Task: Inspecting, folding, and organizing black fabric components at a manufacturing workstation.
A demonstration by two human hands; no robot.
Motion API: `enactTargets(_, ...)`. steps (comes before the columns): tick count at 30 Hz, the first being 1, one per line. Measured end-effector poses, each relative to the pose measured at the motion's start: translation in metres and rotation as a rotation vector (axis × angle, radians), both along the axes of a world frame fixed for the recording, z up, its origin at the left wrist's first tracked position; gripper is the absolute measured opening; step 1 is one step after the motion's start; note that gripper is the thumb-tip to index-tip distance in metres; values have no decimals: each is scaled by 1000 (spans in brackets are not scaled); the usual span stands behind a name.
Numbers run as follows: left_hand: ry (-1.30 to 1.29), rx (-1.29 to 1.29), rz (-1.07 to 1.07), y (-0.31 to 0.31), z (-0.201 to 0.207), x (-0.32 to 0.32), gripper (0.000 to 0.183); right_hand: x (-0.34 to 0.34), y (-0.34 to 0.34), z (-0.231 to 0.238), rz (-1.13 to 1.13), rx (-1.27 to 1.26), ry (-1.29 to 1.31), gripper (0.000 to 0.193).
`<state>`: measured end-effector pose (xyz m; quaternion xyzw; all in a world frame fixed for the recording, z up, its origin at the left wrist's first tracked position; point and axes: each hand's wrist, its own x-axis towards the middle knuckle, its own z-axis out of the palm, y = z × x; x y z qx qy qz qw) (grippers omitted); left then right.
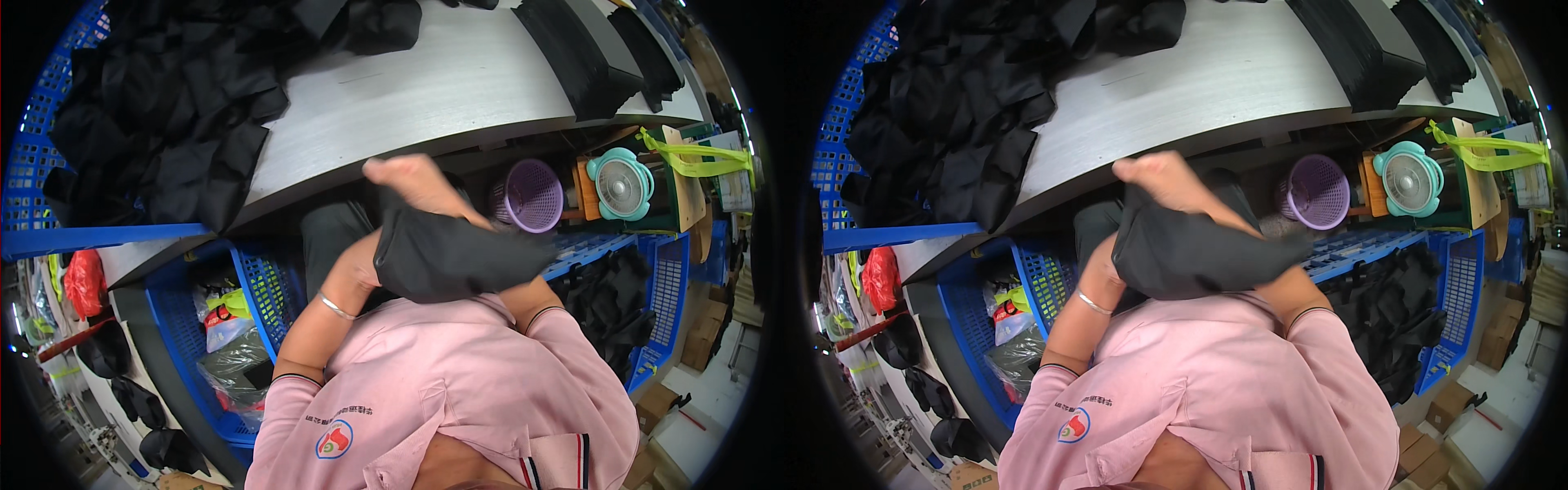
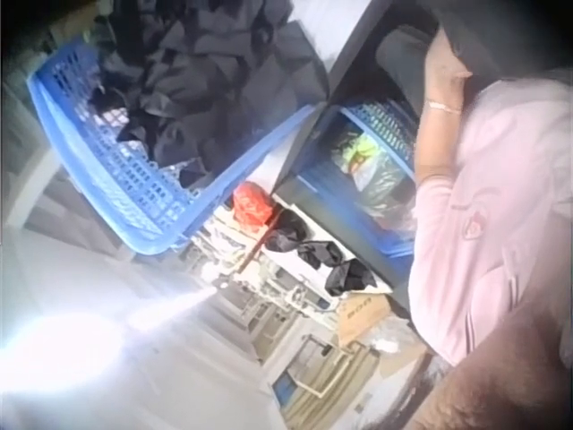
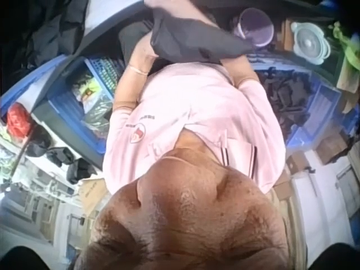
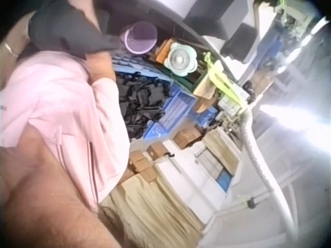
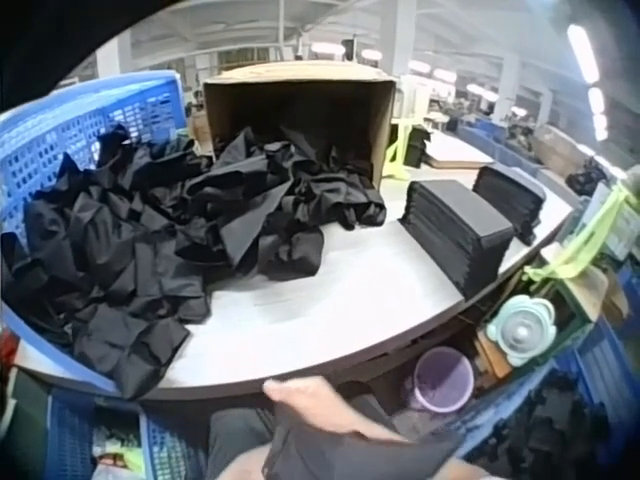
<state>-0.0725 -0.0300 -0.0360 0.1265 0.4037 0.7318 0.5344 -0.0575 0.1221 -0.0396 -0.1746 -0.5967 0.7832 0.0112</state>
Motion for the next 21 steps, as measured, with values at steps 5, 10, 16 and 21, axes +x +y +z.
enactTargets(5, 25, -7, 67, 60, 19, 1, 39, 16, -52, -19, 299, -246, -267, 44)
enactTargets(10, 68, -38, 121, 95, 44, 12, 51, 22, -67, -86, 420, 132, -156, 30)
enactTargets(16, -51, 83, 169, 85, 73, -12, 67, 61, -98, -99, 97, 818, 443, 23)
enactTargets(21, 81, 204, 396, 48, 3, -63, 67, 73, -25, -35, 58, 367, -276, 22)
